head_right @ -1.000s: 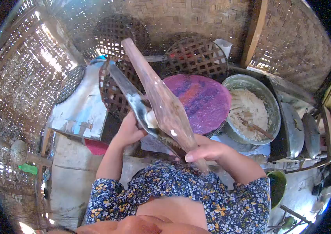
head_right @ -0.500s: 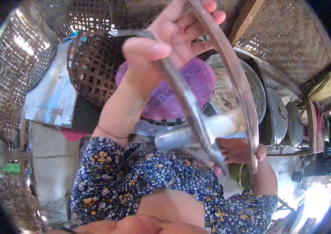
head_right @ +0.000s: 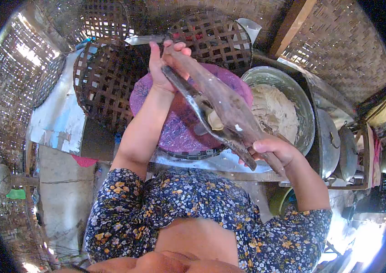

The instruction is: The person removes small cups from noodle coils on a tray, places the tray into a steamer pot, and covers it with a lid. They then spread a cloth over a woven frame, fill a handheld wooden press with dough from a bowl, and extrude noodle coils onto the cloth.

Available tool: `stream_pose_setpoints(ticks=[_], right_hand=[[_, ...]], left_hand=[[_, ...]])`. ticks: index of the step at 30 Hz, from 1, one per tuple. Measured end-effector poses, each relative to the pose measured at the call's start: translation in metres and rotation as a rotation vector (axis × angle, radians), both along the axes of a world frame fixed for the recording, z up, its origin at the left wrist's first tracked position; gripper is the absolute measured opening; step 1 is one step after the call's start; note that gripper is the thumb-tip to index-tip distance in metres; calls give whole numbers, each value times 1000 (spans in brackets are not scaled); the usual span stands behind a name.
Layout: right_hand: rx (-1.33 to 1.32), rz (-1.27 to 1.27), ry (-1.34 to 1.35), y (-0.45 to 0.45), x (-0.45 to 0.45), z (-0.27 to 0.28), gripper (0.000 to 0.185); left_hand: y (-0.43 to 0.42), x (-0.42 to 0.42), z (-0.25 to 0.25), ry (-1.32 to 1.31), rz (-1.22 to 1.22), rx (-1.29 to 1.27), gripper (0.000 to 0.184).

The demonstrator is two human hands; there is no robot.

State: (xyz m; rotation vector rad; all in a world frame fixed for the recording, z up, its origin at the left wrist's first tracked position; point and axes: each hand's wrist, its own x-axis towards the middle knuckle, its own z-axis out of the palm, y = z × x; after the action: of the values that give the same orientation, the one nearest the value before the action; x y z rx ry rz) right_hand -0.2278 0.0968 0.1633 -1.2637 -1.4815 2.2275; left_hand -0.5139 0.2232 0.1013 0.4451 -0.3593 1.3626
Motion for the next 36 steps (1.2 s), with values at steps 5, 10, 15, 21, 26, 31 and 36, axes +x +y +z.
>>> stream_pose_setpoints(ticks=[5,10,15,21,26,31,36], right_hand=[[58,71,-118,-1,-3,19,78],[91,-10,-217,2,9,42,90],[243,106,-225,4,-7,48,76],[335,214,-183,-9,9,43,76],[434,109,-281,-5,12,64,72],[579,276,-213,11,-3,61,71],[459,284,-117,4,4,48,72]], left_hand=[[-19,3,-6,34,77,-14,35],[-25,11,8,-2,106,141,32],[-24,-14,42,49,180,356,33],[-54,-9,43,61,90,421,38],[-41,-4,48,37,102,492,35],[-51,-24,77,129,193,495,28],[-80,-19,75,189,230,328,31]])
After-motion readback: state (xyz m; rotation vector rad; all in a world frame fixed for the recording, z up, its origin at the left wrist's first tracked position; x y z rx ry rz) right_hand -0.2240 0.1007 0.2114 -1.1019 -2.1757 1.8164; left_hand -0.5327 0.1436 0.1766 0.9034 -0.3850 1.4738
